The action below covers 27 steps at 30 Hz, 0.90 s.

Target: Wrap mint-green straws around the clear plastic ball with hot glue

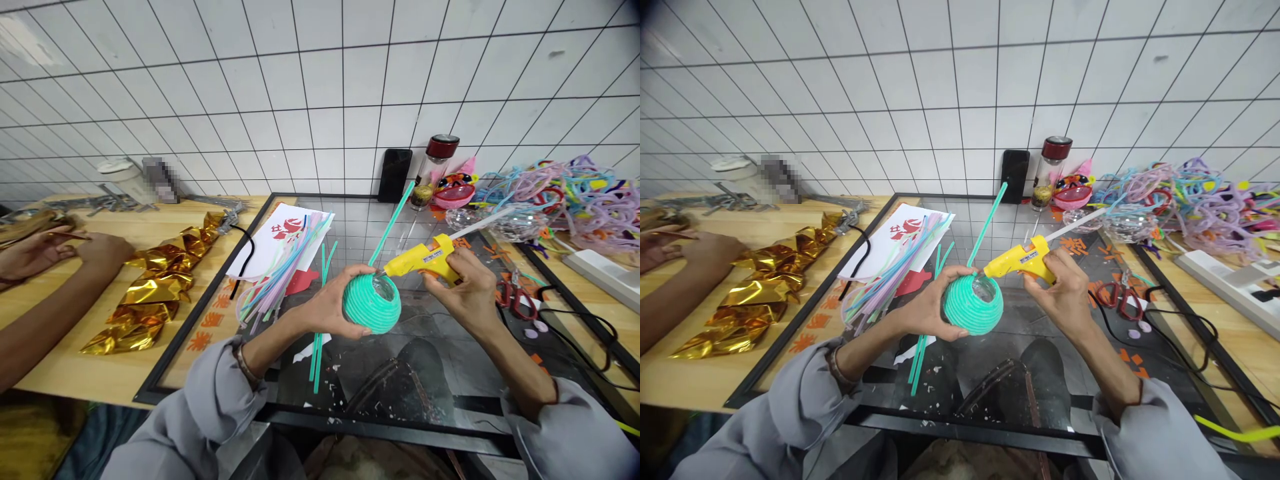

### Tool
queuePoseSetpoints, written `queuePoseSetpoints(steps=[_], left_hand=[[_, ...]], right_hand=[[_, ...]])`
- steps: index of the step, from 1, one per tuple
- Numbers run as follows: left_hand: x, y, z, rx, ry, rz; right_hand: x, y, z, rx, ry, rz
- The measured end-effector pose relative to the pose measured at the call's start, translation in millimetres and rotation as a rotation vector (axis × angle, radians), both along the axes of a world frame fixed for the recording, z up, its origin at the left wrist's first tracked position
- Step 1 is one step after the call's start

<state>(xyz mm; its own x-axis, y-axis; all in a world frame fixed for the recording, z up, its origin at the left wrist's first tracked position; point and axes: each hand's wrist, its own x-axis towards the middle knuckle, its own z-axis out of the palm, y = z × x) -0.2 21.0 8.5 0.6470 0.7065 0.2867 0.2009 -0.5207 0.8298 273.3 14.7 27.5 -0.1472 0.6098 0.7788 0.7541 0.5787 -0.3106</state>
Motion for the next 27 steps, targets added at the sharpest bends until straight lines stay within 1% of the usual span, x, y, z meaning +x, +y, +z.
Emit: queuePoseSetpoints(steps=[11,19,27], left_hand=[[0.3,-0.7,0.1,-0.009,0.008,0.004],[0.4,-0.1,-0.2,0.021,-0.018,-0.013],[-0.3,-0.7,0.1,0.005,-0.006,-0.002]], right_hand=[[3.6,0.4,0.3,-0.002,-0.029,0.029],[4.7,1.8,-1.3,0.008,-0.052,-0.008],[5.7,0.8,-1.1,-0.007,-0.060,0.035]])
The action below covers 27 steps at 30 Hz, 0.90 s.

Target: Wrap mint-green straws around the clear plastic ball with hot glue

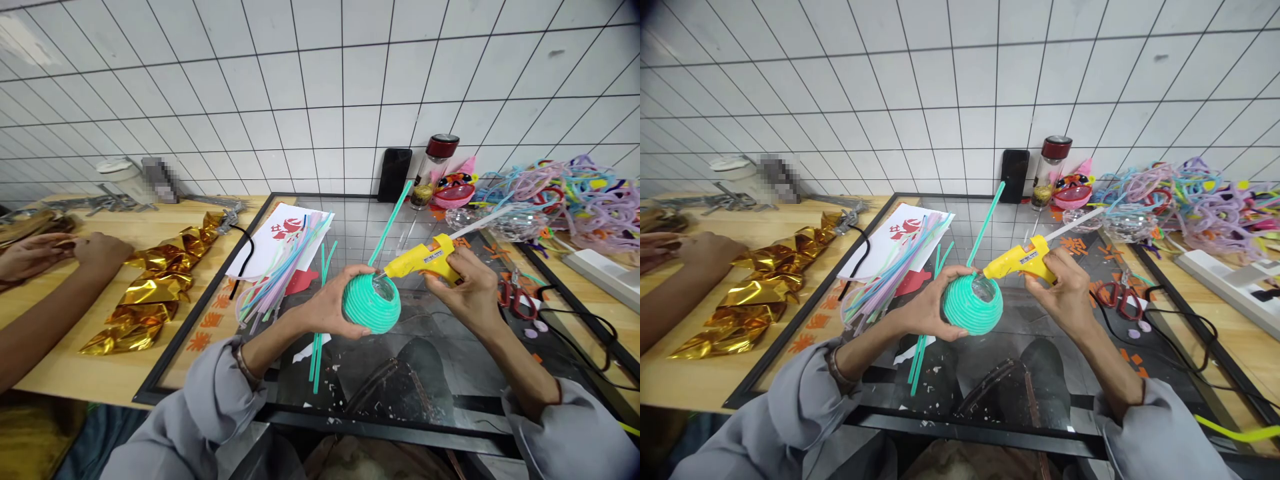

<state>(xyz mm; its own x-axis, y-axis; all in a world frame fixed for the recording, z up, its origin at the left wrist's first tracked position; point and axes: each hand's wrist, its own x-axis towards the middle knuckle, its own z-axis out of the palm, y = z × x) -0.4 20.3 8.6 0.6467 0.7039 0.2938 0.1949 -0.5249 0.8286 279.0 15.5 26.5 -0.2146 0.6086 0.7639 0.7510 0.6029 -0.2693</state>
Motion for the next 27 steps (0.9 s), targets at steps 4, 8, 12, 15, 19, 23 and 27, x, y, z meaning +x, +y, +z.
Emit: queuePoseSetpoints(steps=[4,8,12,15,19,23,27], left_hand=[[-0.3,0.5,-1.2,0.003,-0.010,0.000],[-0.2,0.8,-2.4,0.009,-0.010,0.000],[-0.1,0.6,-2.8,0.019,-0.016,-0.003],[-0.3,0.8,-3.3,0.028,-0.020,-0.004],[-0.3,1.4,-4.1,0.038,-0.024,-0.011],[0.1,1.5,-3.8,0.030,-0.024,-0.011],[-0.4,0.7,-3.4,0.028,-0.022,-0.006]], right_hand=[[-1.2,-0.2,0.0,-0.014,0.019,-0.039],[-1.5,-0.1,0.6,-0.014,0.023,-0.036],[-1.3,-0.7,1.3,-0.009,0.015,0.003],[-1.5,-1.0,1.9,-0.008,0.018,-0.012],[-1.6,-1.2,2.8,-0.018,0.023,-0.034],[-1.8,-1.6,3.4,-0.028,0.022,-0.022],[-1.9,-1.1,3.7,-0.005,0.015,-0.021]])
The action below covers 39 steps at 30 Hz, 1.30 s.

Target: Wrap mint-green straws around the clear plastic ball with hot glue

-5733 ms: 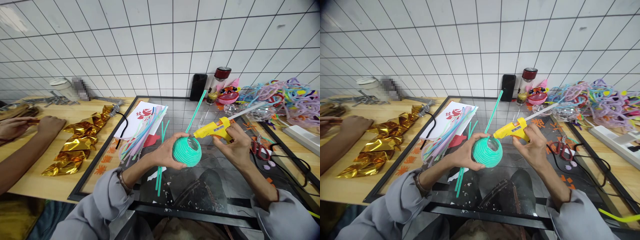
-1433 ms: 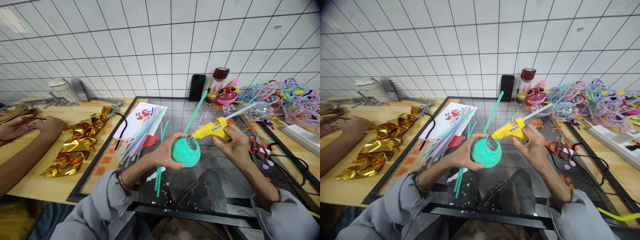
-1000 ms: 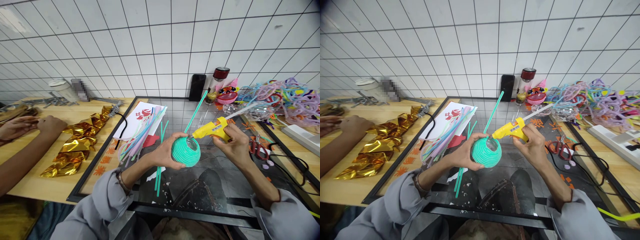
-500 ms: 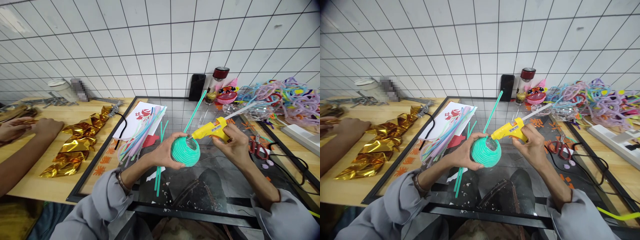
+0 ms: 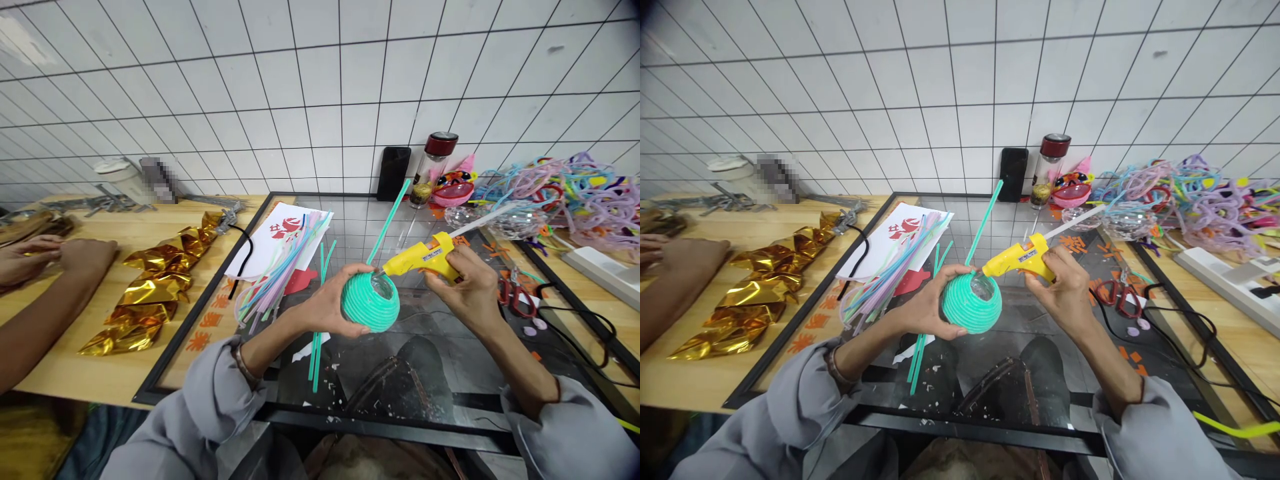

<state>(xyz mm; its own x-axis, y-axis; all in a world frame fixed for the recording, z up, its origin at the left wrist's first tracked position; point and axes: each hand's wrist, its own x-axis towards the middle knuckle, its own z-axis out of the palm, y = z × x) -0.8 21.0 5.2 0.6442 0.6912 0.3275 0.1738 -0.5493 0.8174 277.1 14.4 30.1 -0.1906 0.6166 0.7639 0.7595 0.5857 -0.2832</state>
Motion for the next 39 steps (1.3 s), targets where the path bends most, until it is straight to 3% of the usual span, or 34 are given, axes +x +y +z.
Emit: queuePoseSetpoints(steps=[22,39], left_hand=[[1.3,-1.7,2.8,-0.039,-0.006,0.012],[0.0,0.2,-5.1,-0.064,-0.005,0.019]], right_hand=[[-2.0,-1.0,-2.2,-0.062,0.055,0.013],[-3.3,0.8,-2.5,-0.078,0.093,0.021]])
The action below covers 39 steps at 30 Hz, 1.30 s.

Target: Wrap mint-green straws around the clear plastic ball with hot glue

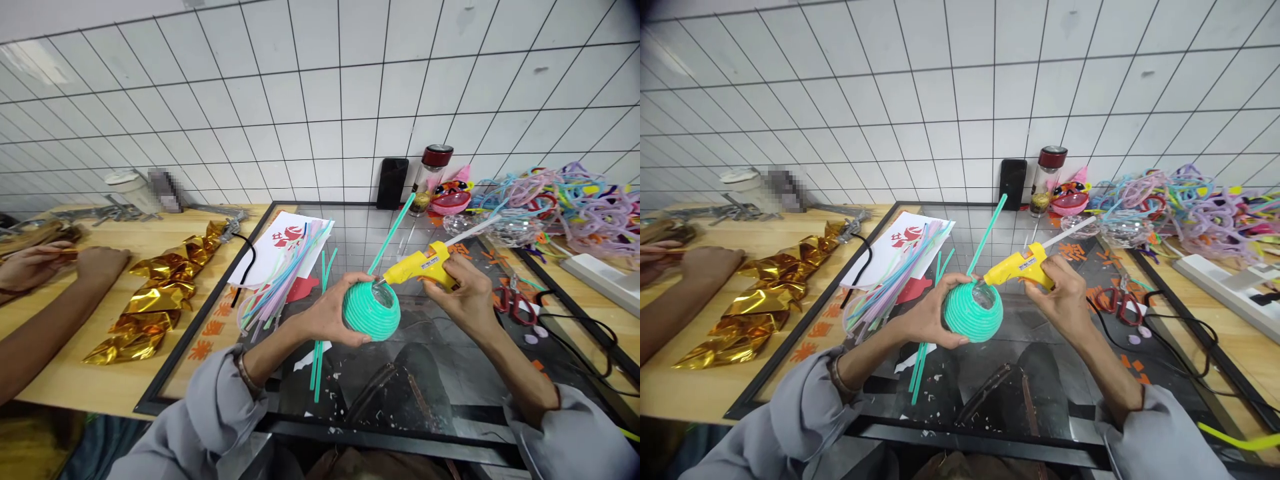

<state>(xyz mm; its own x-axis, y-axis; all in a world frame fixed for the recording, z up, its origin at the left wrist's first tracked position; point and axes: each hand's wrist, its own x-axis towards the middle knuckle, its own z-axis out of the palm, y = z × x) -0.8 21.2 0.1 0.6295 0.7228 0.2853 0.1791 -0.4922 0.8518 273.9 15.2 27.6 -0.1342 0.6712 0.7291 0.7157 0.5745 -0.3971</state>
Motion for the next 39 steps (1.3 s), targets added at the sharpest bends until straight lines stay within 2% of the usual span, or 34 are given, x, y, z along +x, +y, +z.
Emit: queuePoseSetpoints(steps=[12,15,18,23,25,29,34,39], left_hand=[[-1,1,-1.7,0.012,0.008,0.003],[-2,0,-3.2,0.005,0.010,0.013],[-2,0,-3.5,0.005,0.007,0.015],[-1,0,-1.5,0.017,-0.019,-0.010],[0,0,-0.9,0.017,-0.027,-0.015],[0,0,-0.4,0.014,-0.016,-0.005],[-1,0,-2.6,0.010,-0.011,0.011],[-1,1,-2.5,-0.008,-0.007,0.008]], right_hand=[[-1,-1,-0.8,-0.024,0.011,-0.013],[-1,0,-1.8,-0.056,0.043,-0.056],[2,4,-5.6,-0.137,0.074,-0.131],[12,17,-20.8,-0.391,0.077,-0.294],[15,22,-28.6,-0.445,0.040,-0.379],[20,28,-43.2,-0.386,-0.089,-0.477],[24,33,-55.7,-0.411,-0.281,-0.500],[28,34,-59.1,-0.446,-0.394,-0.484]])
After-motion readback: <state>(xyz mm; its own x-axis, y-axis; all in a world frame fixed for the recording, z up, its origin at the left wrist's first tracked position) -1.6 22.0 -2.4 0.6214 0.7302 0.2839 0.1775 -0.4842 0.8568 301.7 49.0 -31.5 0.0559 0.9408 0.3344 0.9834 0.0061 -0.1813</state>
